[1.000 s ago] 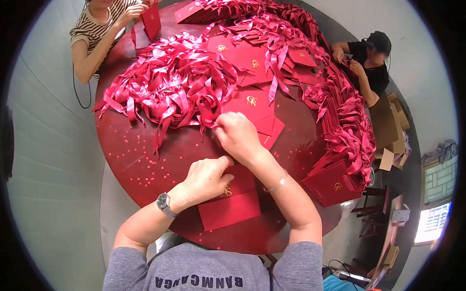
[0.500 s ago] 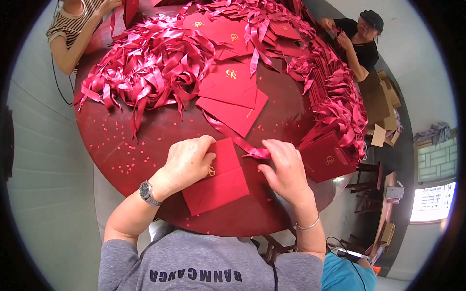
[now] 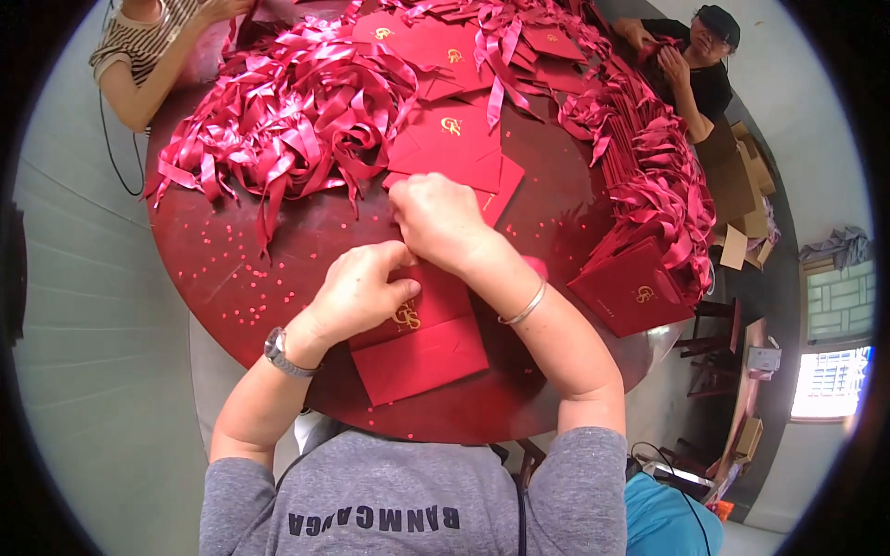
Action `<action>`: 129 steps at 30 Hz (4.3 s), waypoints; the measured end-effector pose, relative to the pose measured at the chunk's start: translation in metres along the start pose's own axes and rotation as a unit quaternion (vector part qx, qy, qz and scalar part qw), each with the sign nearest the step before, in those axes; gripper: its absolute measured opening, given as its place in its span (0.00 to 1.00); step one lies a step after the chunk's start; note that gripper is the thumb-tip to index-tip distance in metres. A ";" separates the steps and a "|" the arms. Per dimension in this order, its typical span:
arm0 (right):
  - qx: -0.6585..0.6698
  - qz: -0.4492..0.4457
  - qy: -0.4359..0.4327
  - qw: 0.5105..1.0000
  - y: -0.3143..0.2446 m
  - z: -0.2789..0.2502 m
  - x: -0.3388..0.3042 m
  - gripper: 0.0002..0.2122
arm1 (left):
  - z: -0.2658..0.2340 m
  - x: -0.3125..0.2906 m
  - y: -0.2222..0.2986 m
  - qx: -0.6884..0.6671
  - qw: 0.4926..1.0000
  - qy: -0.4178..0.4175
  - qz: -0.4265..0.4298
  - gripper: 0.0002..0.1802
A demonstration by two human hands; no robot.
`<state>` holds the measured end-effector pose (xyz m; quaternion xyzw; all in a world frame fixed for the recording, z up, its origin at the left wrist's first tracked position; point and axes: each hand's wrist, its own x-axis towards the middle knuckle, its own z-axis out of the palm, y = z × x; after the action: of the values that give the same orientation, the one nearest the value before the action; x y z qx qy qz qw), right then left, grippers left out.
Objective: The person threads a ribbon through the holes of a red envelope, ties it into a bow, and places the finished envelope onto a stack, repeating the process for a second envelope.
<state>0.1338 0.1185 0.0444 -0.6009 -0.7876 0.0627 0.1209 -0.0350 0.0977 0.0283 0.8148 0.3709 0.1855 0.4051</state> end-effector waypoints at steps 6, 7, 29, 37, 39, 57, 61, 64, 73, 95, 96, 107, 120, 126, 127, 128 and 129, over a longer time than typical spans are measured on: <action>0.444 0.176 0.058 0.877 0.002 -0.033 -0.053 0.06 | -0.009 0.003 -0.003 -0.094 0.992 -0.057 -0.065 0.14; 0.436 0.203 0.094 0.872 -0.005 -0.038 -0.067 0.07 | -0.008 0.004 -0.003 -0.098 0.991 -0.058 -0.069 0.14; 0.152 0.059 0.182 0.970 -0.048 -0.004 -0.111 0.04 | -0.017 0.006 -0.006 -0.302 0.931 -0.168 -0.122 0.07; 0.125 0.082 0.179 0.972 -0.053 -0.006 -0.102 0.03 | -0.015 0.006 -0.007 -0.288 0.938 -0.143 -0.129 0.08; 0.120 0.119 0.154 0.974 -0.057 -0.010 -0.100 0.02 | -0.014 0.004 -0.005 -0.267 0.950 -0.121 -0.112 0.07; -0.006 0.095 0.155 0.983 -0.062 -0.007 -0.094 0.05 | 0.007 -0.014 0.010 -0.032 0.995 0.069 0.066 0.06; 0.234 0.249 0.074 0.937 -0.058 -0.015 -0.093 0.03 | 0.009 -0.014 0.007 0.007 0.993 0.070 0.099 0.06; 0.055 0.165 0.115 0.978 -0.057 -0.007 -0.101 0.04 | 0.008 -0.013 0.007 -0.003 0.993 0.051 0.105 0.08; -0.043 0.031 0.245 0.968 -0.055 -0.004 -0.129 0.17 | -0.005 -0.004 -0.001 -0.217 0.965 -0.140 -0.038 0.15; 0.215 -0.010 0.145 0.966 -0.063 0.032 -0.166 0.22 | -0.006 0.027 0.001 0.011 0.981 -0.189 0.037 0.09; 0.208 -0.012 0.147 0.967 -0.065 0.031 -0.165 0.22 | -0.008 0.023 0.001 0.065 0.980 -0.153 0.108 0.07; 0.135 -0.034 0.102 0.985 -0.066 0.032 -0.165 0.24 | -0.039 0.001 -0.026 0.243 0.966 0.033 0.080 0.03; 0.101 -0.048 0.119 0.987 -0.068 0.034 -0.166 0.20 | -0.033 -0.006 -0.032 0.273 0.955 0.100 0.060 0.01; 0.115 -0.044 0.110 0.986 -0.069 0.035 -0.168 0.20 | -0.041 -0.006 -0.042 0.289 0.943 0.152 0.061 0.03; 0.115 -0.043 0.112 0.986 -0.069 0.035 -0.168 0.20 | -0.041 -0.007 -0.042 0.290 0.943 0.152 0.063 0.03; 0.113 -0.044 0.114 0.986 -0.069 0.036 -0.168 0.20 | -0.042 -0.009 -0.041 0.283 0.947 0.139 0.055 0.03; 0.111 -0.046 0.116 0.986 -0.069 0.036 -0.169 0.20 | -0.042 -0.010 -0.040 0.275 0.952 0.127 0.047 0.06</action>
<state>0.1024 -0.0608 0.0076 -0.5498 -0.7836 0.0739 0.2796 -0.0852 0.1274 0.0220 0.8807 0.4175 0.1973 0.1057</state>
